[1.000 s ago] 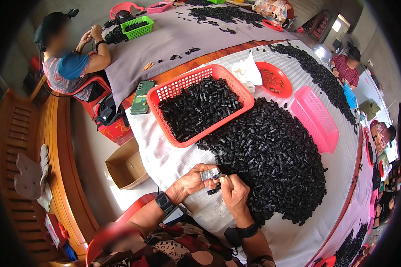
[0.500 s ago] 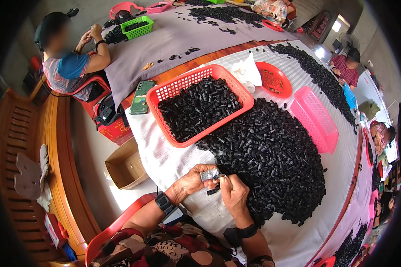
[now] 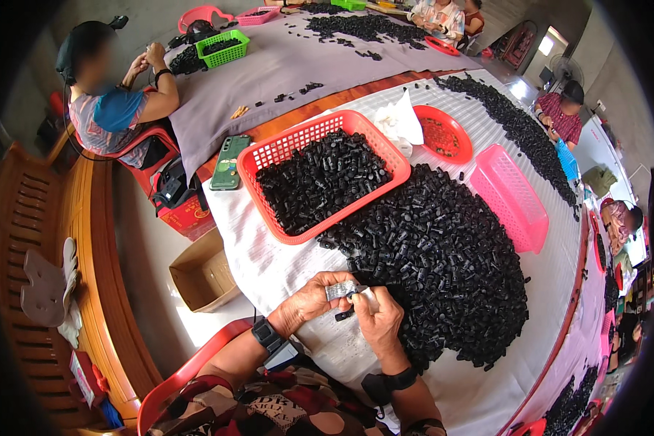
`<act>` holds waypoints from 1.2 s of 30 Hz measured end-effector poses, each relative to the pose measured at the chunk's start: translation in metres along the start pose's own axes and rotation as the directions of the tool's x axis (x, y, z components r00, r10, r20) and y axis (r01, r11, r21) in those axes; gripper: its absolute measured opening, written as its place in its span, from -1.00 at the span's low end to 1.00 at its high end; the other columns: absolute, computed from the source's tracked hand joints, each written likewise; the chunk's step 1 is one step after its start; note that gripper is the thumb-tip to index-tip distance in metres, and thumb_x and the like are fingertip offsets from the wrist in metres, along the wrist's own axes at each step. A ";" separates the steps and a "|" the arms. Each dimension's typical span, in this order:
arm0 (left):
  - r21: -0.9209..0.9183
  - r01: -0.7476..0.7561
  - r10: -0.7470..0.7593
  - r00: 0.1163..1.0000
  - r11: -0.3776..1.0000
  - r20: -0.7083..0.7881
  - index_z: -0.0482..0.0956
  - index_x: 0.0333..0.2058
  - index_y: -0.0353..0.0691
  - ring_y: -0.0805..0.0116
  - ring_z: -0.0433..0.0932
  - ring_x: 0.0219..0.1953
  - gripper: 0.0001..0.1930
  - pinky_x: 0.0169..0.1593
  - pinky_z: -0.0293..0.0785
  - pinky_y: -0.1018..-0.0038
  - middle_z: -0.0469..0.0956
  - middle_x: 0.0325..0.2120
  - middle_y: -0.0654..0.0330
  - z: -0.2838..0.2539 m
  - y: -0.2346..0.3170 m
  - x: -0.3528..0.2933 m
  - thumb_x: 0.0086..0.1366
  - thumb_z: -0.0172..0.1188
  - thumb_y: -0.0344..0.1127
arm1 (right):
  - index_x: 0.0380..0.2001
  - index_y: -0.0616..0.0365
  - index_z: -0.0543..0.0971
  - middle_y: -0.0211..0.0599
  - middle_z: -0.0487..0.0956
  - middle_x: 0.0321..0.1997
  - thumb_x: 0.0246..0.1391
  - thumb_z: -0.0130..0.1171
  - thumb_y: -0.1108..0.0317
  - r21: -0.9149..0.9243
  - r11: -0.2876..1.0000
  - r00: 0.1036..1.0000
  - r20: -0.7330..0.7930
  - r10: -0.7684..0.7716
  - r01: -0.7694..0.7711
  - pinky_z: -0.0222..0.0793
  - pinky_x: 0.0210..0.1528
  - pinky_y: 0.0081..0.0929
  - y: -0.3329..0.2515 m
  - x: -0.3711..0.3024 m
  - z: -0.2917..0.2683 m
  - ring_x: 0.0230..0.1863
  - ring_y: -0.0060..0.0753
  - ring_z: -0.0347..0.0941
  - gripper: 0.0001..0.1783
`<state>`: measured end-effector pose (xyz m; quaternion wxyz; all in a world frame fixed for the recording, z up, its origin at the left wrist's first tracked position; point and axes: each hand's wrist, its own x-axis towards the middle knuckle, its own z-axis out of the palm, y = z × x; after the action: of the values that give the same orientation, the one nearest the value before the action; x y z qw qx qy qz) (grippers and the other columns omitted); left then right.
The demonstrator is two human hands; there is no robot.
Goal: Sorting small black shoe or garment components on a workshop table.
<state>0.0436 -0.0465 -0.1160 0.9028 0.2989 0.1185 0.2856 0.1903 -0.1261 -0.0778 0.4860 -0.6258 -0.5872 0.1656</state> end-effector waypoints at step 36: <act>0.999 0.039 0.725 0.687 0.019 -0.040 0.50 -0.19 -0.30 0.54 0.48 -0.39 -0.77 -0.26 0.41 0.58 0.51 -0.49 0.27 0.044 0.129 0.005 0.15 0.22 -0.51 | -0.49 0.18 0.49 -0.19 0.54 -0.55 0.10 0.16 0.24 0.065 0.993 0.994 -0.051 -0.094 0.097 0.40 -0.52 -0.33 0.008 -0.002 0.000 -0.55 -0.09 0.49 -0.77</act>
<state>0.0074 0.0203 -0.0032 0.2828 0.7272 0.4492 0.4352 0.1945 -0.1266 -0.0844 0.5280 -0.5839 -0.5989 0.1468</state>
